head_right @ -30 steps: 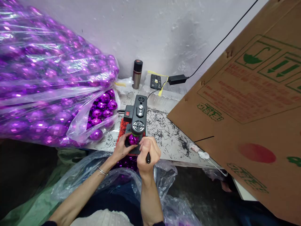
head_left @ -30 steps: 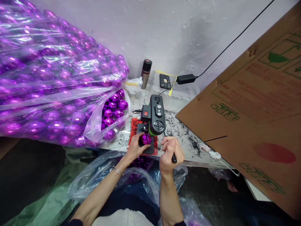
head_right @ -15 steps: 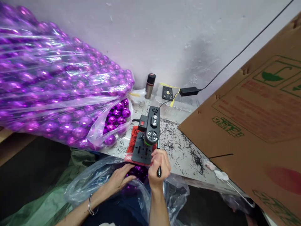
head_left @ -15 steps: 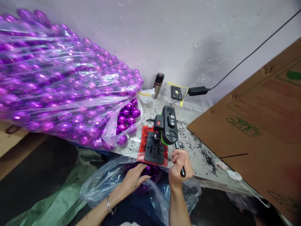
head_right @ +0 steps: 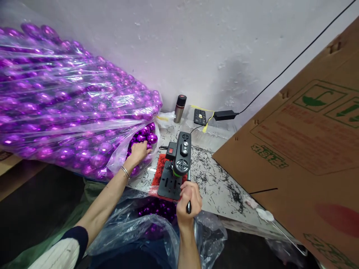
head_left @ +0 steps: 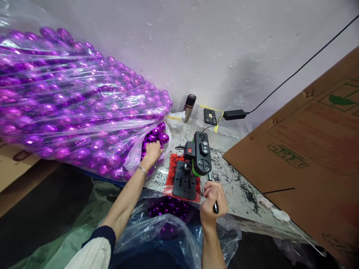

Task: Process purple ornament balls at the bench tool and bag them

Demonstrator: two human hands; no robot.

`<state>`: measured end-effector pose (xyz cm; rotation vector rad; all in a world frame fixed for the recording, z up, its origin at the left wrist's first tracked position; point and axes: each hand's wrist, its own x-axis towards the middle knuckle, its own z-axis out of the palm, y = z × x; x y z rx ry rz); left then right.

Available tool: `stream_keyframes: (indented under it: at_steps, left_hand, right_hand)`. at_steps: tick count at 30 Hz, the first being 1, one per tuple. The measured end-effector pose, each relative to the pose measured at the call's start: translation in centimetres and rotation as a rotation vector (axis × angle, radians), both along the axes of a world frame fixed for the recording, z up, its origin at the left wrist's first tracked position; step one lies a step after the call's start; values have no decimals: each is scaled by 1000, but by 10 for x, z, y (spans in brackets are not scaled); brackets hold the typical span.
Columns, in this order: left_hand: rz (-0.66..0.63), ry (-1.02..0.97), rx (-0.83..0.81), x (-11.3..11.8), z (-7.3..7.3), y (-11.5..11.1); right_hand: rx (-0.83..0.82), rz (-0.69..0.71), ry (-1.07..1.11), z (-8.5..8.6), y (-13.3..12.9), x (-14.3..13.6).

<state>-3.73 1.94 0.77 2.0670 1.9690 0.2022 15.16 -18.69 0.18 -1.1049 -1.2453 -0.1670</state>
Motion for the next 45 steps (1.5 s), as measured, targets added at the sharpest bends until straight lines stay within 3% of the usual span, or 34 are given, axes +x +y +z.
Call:
stream_keyframes:
  at_steps: [5, 7, 9, 14, 18, 22, 25, 28, 31, 35, 40, 45]
  left_hand:
    - [8, -6, -29, -3, -2, -3]
    - [23, -101, 12, -13, -4, -6]
    - [72, -341, 87, -25, -10, -12]
    - [186, -1223, 153, -48, -24, -39]
    - [189, -1553, 50, -40, -26, -75]
    - [209, -1636, -155, -10, -35, -110]
    - [252, -1747, -404, 17, -45, -126]
    - [375, -1903, -639, 36, -54, -134]
    - [508, -1989, -764, 37, -57, -138]
    - [555, -1997, -792, 22, -56, -148]
    - [496, -1861, -616, 11, -57, -157]
    - [420, -1718, -586, 13, -69, -151]
  right_hand:
    - [6, 4, -15, 1, 0, 0]
    - [5, 12, -32, 2, 0, 0]
    - [6, 16, -50, 3, -1, 0]
    - [2, 7, -31, 1, -1, -1]
    - [-13, 10, -11, 3, -1, -2]
    - [-20, 26, -1, 13, 0, -2]
    - [-30, 23, 12, 18, 0, -2]
    - [-42, 4, 8, 18, -1, -2]
    - [-38, 7, -20, 18, -2, -2]
    - [-14, 7, -25, 18, -1, -4]
    - [-16, 5, 1, 21, -1, -5]
    - [-38, 24, 10, 31, 1, -3]
